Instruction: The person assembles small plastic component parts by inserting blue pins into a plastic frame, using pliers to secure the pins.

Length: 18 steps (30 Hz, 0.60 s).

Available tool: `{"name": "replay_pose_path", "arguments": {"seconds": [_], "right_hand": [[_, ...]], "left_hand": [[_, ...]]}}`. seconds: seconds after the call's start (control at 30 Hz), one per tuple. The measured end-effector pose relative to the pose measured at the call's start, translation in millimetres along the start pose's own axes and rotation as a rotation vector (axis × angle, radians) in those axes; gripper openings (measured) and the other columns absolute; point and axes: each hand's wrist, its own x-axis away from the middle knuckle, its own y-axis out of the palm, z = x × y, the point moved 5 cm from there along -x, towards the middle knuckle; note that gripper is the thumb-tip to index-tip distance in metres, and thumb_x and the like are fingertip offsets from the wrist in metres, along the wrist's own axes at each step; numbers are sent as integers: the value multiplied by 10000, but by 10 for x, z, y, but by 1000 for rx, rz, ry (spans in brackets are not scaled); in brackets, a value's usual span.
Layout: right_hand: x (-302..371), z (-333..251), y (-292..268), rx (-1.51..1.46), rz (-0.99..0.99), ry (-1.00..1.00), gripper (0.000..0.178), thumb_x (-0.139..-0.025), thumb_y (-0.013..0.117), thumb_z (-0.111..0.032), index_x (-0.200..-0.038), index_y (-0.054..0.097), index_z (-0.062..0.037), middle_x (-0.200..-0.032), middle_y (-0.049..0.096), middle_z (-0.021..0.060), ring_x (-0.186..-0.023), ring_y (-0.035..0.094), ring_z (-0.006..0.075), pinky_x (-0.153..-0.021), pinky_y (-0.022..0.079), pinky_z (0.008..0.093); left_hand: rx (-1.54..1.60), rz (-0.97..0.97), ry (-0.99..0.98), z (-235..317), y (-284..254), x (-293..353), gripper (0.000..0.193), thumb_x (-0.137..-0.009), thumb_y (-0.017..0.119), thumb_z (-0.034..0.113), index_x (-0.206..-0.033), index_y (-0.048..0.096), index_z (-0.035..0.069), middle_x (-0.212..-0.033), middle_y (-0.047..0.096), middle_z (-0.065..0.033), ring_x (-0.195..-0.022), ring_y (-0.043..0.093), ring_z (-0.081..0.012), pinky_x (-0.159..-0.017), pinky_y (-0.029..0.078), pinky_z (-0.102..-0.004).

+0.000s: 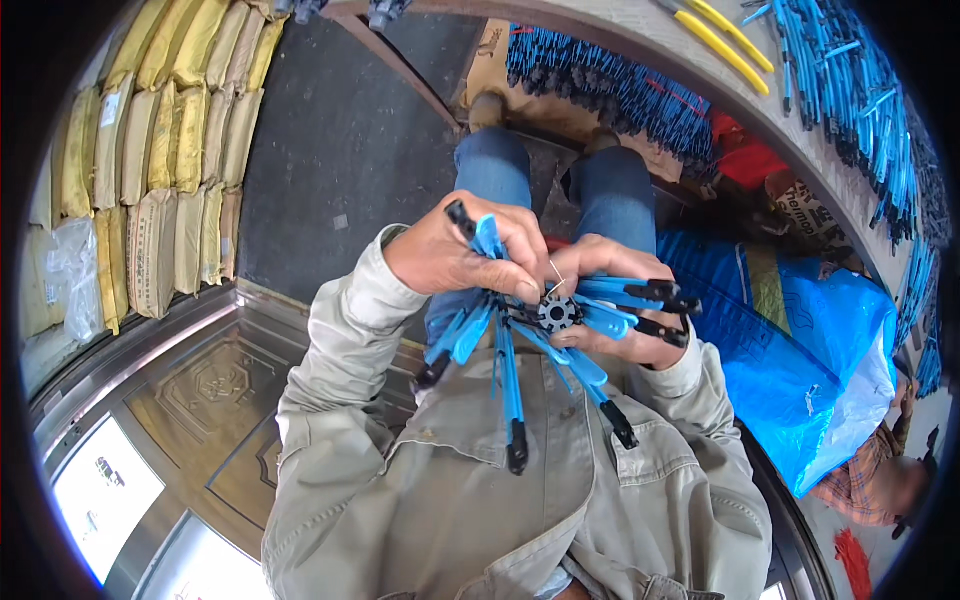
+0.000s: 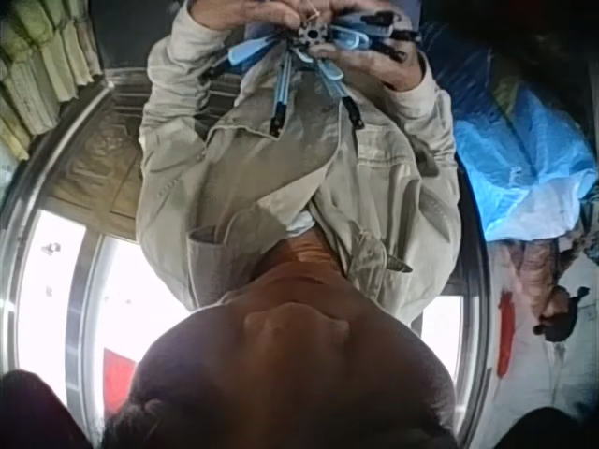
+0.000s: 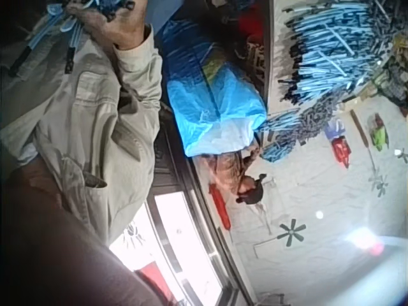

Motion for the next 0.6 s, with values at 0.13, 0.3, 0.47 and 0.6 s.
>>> {"name": "replay_pose_path", "arguments": {"seconds": [0.13,0.3,0.47,0.6], "right_hand": [[-111,-56,17,210,-69,-181,365,-630,796,-77,-917,588,9,-822,601,65,-703,562,114,-621,449,249],[-200,-33,126,167,241,-122,310,-635,776,-37,-863,568,0,-785,570,43,-698,525,88,-632,434,225],[-300,22,284,335,237,-38,294,-641,771,-26,-844,561,2,-791,567,29,-725,503,68,-649,427,217],[-207,65,280,278,291,-159,305,-642,768,-22,-869,568,11,-828,580,33,-734,507,70,-659,432,224]], "left_hand": [[-267,320,91,170,-264,-66,225,-705,727,78,-891,621,10,-990,602,-121,-864,575,-185,-757,461,-300],[-298,1089,874,570,-112,818,349,-854,517,125,-1126,434,-75,-1054,538,-201,-910,569,-252,-823,462,-361],[-482,1104,413,144,591,617,568,-751,628,81,-1222,361,-90,-1185,448,-203,-1053,494,-280,-893,417,-353],[-145,1138,214,97,556,537,701,-694,687,75,-1257,313,-111,-1249,392,-217,-1104,466,-295,-921,395,-358]]}}
